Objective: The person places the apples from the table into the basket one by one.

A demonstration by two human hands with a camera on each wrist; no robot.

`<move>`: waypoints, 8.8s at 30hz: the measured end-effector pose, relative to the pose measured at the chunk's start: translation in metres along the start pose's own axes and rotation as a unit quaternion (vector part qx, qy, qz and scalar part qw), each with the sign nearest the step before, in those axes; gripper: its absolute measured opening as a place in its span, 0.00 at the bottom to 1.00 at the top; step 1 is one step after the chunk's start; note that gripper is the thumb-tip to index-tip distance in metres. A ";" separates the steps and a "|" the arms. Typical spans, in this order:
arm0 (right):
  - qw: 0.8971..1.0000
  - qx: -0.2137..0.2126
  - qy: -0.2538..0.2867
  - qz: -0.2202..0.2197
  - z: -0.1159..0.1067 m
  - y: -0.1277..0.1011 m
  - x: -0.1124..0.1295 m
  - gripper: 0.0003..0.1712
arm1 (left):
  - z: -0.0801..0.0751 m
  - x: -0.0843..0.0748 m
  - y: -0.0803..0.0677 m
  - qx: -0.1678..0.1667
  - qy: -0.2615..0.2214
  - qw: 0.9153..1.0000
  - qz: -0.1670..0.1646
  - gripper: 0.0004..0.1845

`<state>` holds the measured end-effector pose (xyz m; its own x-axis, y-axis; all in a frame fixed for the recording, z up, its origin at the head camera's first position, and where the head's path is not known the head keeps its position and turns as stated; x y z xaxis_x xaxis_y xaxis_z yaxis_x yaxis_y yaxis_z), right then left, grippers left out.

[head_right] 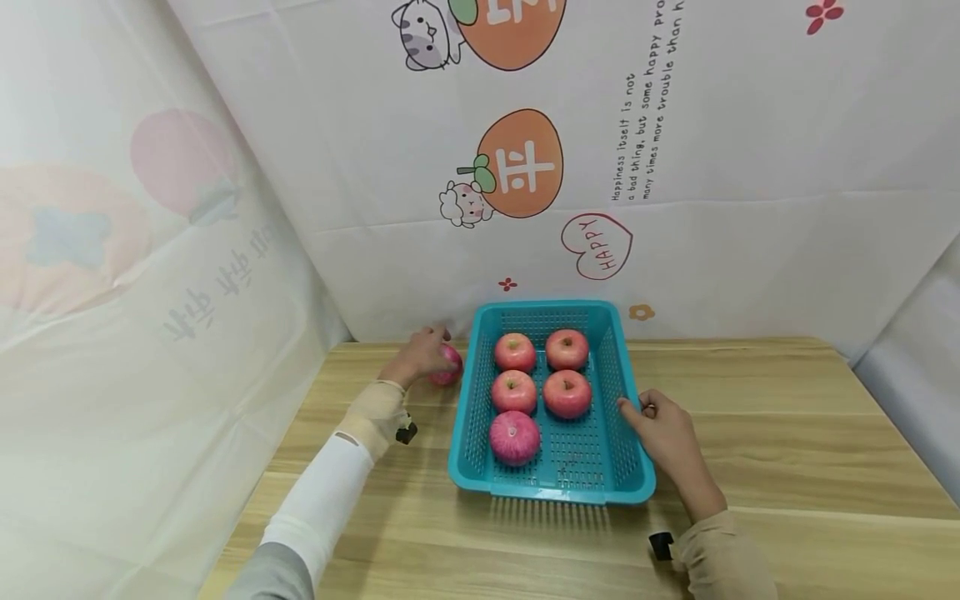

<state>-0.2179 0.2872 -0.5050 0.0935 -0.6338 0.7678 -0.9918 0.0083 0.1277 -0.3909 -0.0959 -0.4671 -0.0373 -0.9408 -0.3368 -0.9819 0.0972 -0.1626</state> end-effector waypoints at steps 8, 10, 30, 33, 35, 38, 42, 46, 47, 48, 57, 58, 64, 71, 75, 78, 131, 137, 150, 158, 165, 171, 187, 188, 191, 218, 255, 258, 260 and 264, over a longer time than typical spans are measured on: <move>1.000 -0.002 0.000 -0.004 0.000 -0.001 0.000 0.30 | 0.005 0.001 0.000 0.004 -0.012 1.000 -0.002 0.35; 1.000 -0.005 -0.002 -0.005 0.000 -0.001 0.001 0.29 | 0.006 0.001 0.000 0.008 -0.018 1.000 -0.003 0.34; 1.000 -0.002 0.005 0.002 -0.001 0.001 -0.001 0.30 | 0.015 0.004 0.004 0.022 -0.016 0.999 -0.019 0.36; 1.000 -0.003 0.002 0.001 -0.001 0.000 0.000 0.29 | 0.016 0.004 0.004 0.019 -0.018 0.999 -0.019 0.36; 1.000 -0.004 0.000 -0.001 -0.001 0.000 0.000 0.29 | 0.016 0.004 0.003 0.016 -0.017 1.000 -0.018 0.36; 1.000 -0.004 0.002 -0.003 -0.001 0.000 0.001 0.29 | 0.016 0.004 0.002 0.015 -0.016 1.000 -0.019 0.35; 1.000 0.001 0.007 0.001 -0.001 0.000 0.002 0.29 | 0.012 0.004 0.000 0.009 -0.014 1.000 -0.018 0.34; 1.000 0.002 0.007 0.000 -0.001 0.000 0.001 0.29 | 0.008 0.002 -0.001 0.000 -0.013 1.000 -0.013 0.34; 1.000 0.001 0.005 -0.001 -0.001 0.000 0.001 0.29 | 0.007 0.002 -0.001 -0.002 -0.015 1.000 -0.012 0.35; 1.000 -0.001 0.004 -0.002 0.000 0.000 0.000 0.29 | 0.006 0.002 -0.001 -0.002 -0.016 1.000 -0.011 0.35; 1.000 -0.010 -0.004 -0.011 0.000 0.000 -0.002 0.28 | -0.007 0.003 -0.006 -0.003 -0.011 1.000 -0.002 0.45; 1.000 -0.009 -0.004 -0.011 0.000 0.000 -0.003 0.28 | -0.008 0.003 -0.007 -0.003 -0.011 1.000 -0.001 0.46; 1.000 -0.005 -0.002 -0.007 0.001 0.000 -0.002 0.29 | -0.016 0.001 -0.012 -0.003 -0.004 1.000 -0.002 0.48; 1.000 0.000 0.000 -0.007 0.000 0.000 -0.002 0.29 | -0.021 0.000 -0.017 -0.004 0.000 1.000 -0.014 0.45; 1.000 0.000 0.000 -0.005 0.001 0.000 -0.001 0.28 | -0.024 -0.001 -0.020 -0.003 0.001 1.000 -0.015 0.43; 1.000 -0.001 -0.001 -0.004 0.001 0.000 -0.002 0.29 | -0.027 -0.003 -0.023 -0.004 0.002 1.000 -0.012 0.42; 1.000 -0.003 -0.004 0.001 0.001 0.001 -0.003 0.29 | -0.058 -0.045 -0.047 -0.038 0.016 0.997 0.063 0.41; 1.000 -0.004 -0.006 -0.002 0.001 0.001 -0.003 0.29 | -0.060 -0.050 -0.050 -0.032 0.010 0.997 0.065 0.41; 1.000 -0.006 -0.013 -0.010 0.000 0.000 -0.003 0.28 | -0.055 -0.064 -0.053 -0.027 0.016 0.996 0.081 0.41; 1.000 -0.010 -0.014 -0.011 0.000 0.000 -0.003 0.28 | -0.052 -0.074 -0.055 -0.019 0.017 0.995 0.091 0.42; 1.000 -0.007 -0.013 -0.009 0.000 0.000 -0.001 0.28 | -0.047 -0.078 -0.055 -0.022 0.033 0.994 0.101 0.41; 1.000 -0.002 -0.013 -0.005 0.000 0.001 -0.003 0.28 | -0.044 -0.084 -0.057 -0.020 0.042 0.993 0.110 0.42; 1.000 -0.009 -0.008 -0.011 0.000 0.001 -0.002 0.28 | -0.037 -0.102 -0.060 0.003 0.045 0.990 0.130 0.43; 1.000 -0.009 -0.007 -0.010 0.000 0.001 -0.002 0.28 | -0.037 -0.103 -0.060 0.005 0.044 0.990 0.131 0.43; 1.000 -0.009 -0.007 -0.009 0.000 0.000 -0.001 0.28 | -0.035 -0.106 -0.061 0.009 0.049 0.990 0.131 0.43; 1.000 -0.003 -0.007 -0.010 0.000 0.002 -0.003 0.27 | -0.029 -0.126 -0.068 -0.006 0.071 0.984 0.166 0.40; 1.000 0.002 0.004 -0.001 0.001 0.001 -0.002 0.29 | -0.004 -0.149 -0.075 0.037 0.058 0.977 0.202 0.44; 1.000 -0.002 0.004 -0.006 0.001 0.002 -0.001 0.29 | -0.004 -0.152 -0.078 0.030 0.062 0.974 0.216 0.42; 1.000 -0.006 0.005 -0.009 0.001 0.002 0.000 0.29 | -0.005 -0.153 -0.078 0.022 0.070 0.972 0.225 0.42; 1.000 -0.008 0.004 -0.010 0.000 0.004 0.001 0.28 | -0.004 -0.157 -0.079 0.022 0.070 0.969 0.238 0.43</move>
<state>-0.2214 0.2862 -0.5040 0.1148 -0.6275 0.7701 -0.9882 0.0070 0.1531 -0.3085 0.0426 -0.3982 -0.5115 -0.8209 -0.2538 -0.8387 0.5412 -0.0604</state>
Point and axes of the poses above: each hand's wrist, its own y-axis towards the middle knuckle, its own z-axis out of the palm, x = y × z, the point moved 3 cm from there along y, towards the middle knuckle, and after that the axes turned 11 degrees about -z, right-handed, at the moved point
